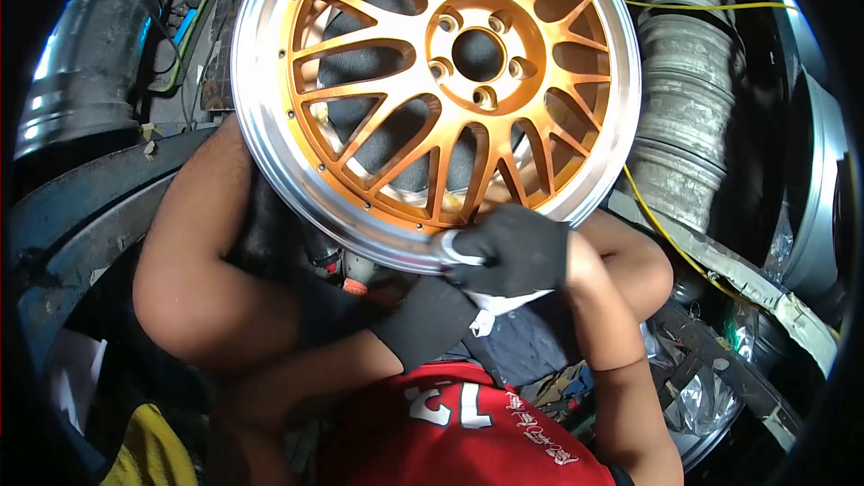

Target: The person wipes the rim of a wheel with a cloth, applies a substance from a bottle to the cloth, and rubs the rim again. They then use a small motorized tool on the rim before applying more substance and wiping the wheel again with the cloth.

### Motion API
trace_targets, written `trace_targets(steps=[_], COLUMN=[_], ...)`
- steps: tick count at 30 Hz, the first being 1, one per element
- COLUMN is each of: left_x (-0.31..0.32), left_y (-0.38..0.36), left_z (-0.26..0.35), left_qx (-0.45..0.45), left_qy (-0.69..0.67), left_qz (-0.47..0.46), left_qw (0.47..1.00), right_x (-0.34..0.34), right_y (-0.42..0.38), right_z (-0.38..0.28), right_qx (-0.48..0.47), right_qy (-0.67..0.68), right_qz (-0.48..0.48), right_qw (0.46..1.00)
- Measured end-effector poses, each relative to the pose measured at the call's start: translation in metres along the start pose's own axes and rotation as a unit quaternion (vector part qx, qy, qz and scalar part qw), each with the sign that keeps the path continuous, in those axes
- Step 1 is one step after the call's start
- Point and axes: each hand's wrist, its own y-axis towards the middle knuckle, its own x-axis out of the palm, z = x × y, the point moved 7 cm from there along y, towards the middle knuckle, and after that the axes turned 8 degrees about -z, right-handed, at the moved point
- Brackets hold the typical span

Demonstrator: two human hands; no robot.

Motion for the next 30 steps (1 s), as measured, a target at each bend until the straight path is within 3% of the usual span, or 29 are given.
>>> trace_targets(steps=[4,5,8,10,12,14,15,18,19,21,22,25,26,29,30], left_x=[0.002,-0.001,-0.007,0.003,0.011,0.021,0.006,0.008,0.007,0.006,0.006,-0.010,0.000,0.026,0.020], left_y=[-0.001,-0.002,-0.004,0.003,0.002,0.008,0.003,0.003,0.003,0.002,0.003,-0.002,0.002,0.007,0.003], left_z=[-0.003,-0.002,-0.004,-0.009,-0.013,-0.019,-0.016,-0.014,-0.014,-0.017,-0.014,0.000,-0.003,-0.014,-0.011], left_qx=[0.008,0.005,-0.034,0.003,-0.009,-0.067,-0.053,-0.048,-0.029,-0.057,-0.068,-0.018,-0.036,-0.040,-0.027], left_qy=[0.019,0.028,0.031,0.054,0.066,0.061,-0.018,0.051,0.088,0.107,0.111,0.117,0.104,0.119,0.111], left_qz=[-0.010,-0.017,0.080,0.154,0.141,0.057,0.035,0.038,0.107,0.090,0.082,0.111,-0.029,-0.043,-0.011], left_qw=[1.000,0.999,0.996,0.987,0.988,0.994,0.998,0.997,0.990,0.989,0.988,0.987,0.994,0.991,0.993], right_x=[-0.012,-0.017,0.004,0.007,0.004,0.000,0.004,0.002,0.001,0.001,0.004,0.005,0.006,0.002,0.003], right_y=[-0.024,-0.023,-0.001,-0.010,-0.034,-0.025,-0.013,-0.023,-0.037,-0.040,-0.027,-0.010,-0.018,-0.041,-0.028], right_z=[0.007,0.003,0.005,0.018,0.026,0.006,-0.001,0.006,0.017,0.018,0.010,0.000,0.010,0.020,0.010], right_qx=[-0.033,-0.068,-0.019,-0.043,0.002,0.035,0.023,0.014,0.015,0.004,0.019,-0.047,-0.002,-0.007,0.032], right_qy=[0.148,0.154,0.063,0.061,0.111,0.034,0.020,0.009,0.037,0.075,-0.003,0.001,-0.002,0.103,0.042], right_qz=[-0.013,0.052,0.013,0.018,0.016,-0.007,0.014,0.004,0.020,0.038,-0.016,0.062,-0.012,0.028,-0.017], right_qw=[0.988,0.984,0.998,0.997,0.994,0.999,0.999,1.000,0.999,0.996,1.000,0.997,1.000,0.994,0.998])
